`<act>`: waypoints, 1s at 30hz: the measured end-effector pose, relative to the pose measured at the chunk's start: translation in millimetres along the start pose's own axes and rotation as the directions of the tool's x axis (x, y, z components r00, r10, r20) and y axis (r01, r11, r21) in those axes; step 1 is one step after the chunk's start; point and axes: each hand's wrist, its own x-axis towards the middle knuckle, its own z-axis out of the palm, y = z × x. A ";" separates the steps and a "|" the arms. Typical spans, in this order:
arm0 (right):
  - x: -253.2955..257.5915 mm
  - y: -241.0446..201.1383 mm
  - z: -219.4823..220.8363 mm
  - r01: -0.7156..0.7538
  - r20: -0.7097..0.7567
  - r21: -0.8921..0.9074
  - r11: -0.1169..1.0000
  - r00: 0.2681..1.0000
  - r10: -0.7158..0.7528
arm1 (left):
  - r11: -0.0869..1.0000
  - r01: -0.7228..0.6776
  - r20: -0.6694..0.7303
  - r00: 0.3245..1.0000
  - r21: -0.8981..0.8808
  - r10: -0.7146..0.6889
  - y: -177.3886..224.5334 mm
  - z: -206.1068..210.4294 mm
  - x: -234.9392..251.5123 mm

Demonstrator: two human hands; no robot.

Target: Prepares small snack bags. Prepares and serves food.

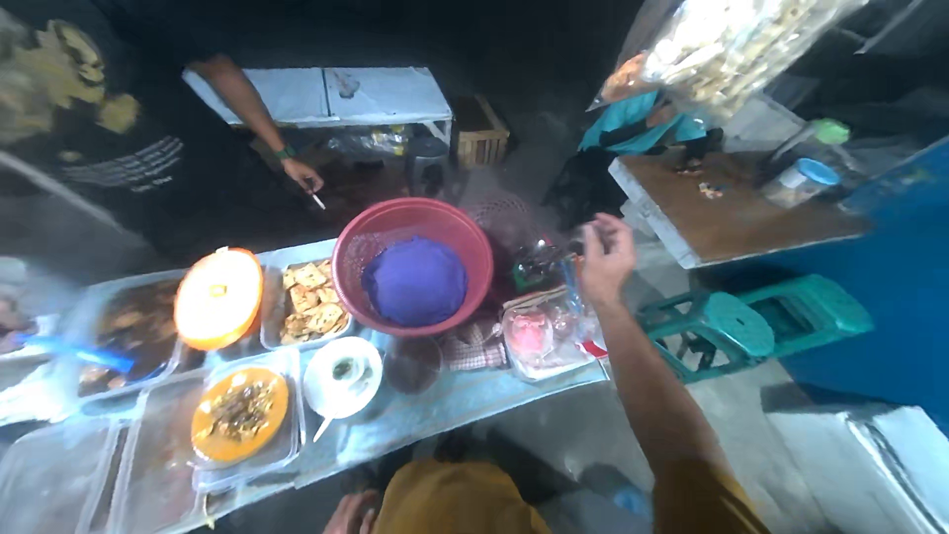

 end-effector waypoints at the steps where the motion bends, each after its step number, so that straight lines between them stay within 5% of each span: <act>1: -3.3 -15.0 9.6 -0.119 0.008 0.170 0.978 0.993 0.119 | 1.000 -0.016 -0.018 1.000 -0.006 0.015 -3.7 1.4 6.3; 3: -33.4 -51.4 43.3 -0.442 0.250 0.337 0.831 0.893 0.373 | 0.999 -0.035 -0.036 0.999 0.035 0.037 -8.0 9.7 16.1; 5: -99.4 -99.8 91.0 -0.665 0.564 0.254 0.702 0.692 0.451 | 0.995 -0.049 0.012 0.999 0.086 0.048 0.9 -2.7 19.2; 9: -237.0 -184.2 115.3 -0.924 0.940 -0.115 0.365 0.018 0.342 | 0.999 -0.019 0.032 0.999 0.040 0.018 -2.4 -21.4 12.3; 11: -274.4 -193.4 112.8 -0.927 0.970 -0.220 0.303 -0.175 0.169 | 1.000 0.009 -0.031 0.999 -0.021 -0.010 -19.3 -21.5 2.3; 13: -287.7 -199.4 115.3 -0.846 0.982 -0.185 0.499 -0.180 0.060 | 0.992 0.036 -0.105 0.993 -0.119 -0.049 -35.6 -20.5 -10.8; 16: -280.6 -212.5 149.1 -0.496 0.986 -0.101 0.863 0.068 0.154 | 0.957 0.039 -0.183 0.978 -0.287 -0.095 -53.2 -26.8 -24.3; 19: -258.5 -220.5 218.8 -0.106 0.945 -0.228 0.968 0.218 0.246 | 0.871 -0.013 -0.303 0.940 -0.491 -0.156 -55.4 -52.6 -25.1; 21: -246.1 -227.3 268.3 0.118 0.960 -0.141 0.983 0.257 0.107 | 0.685 -0.075 -0.355 0.893 -0.724 -0.278 -44.9 -80.6 -22.4; 24: -229.6 -235.4 337.8 0.408 0.984 0.017 0.913 0.154 -0.087 | 0.400 -0.159 -0.344 0.825 -0.902 -0.448 -36.2 -125.8 -11.5; 30: -215.6 -242.2 435.0 0.624 0.905 0.364 0.691 -0.060 -0.422 | 0.250 -0.116 -0.231 0.837 -0.961 -0.497 -49.9 -165.0 14.4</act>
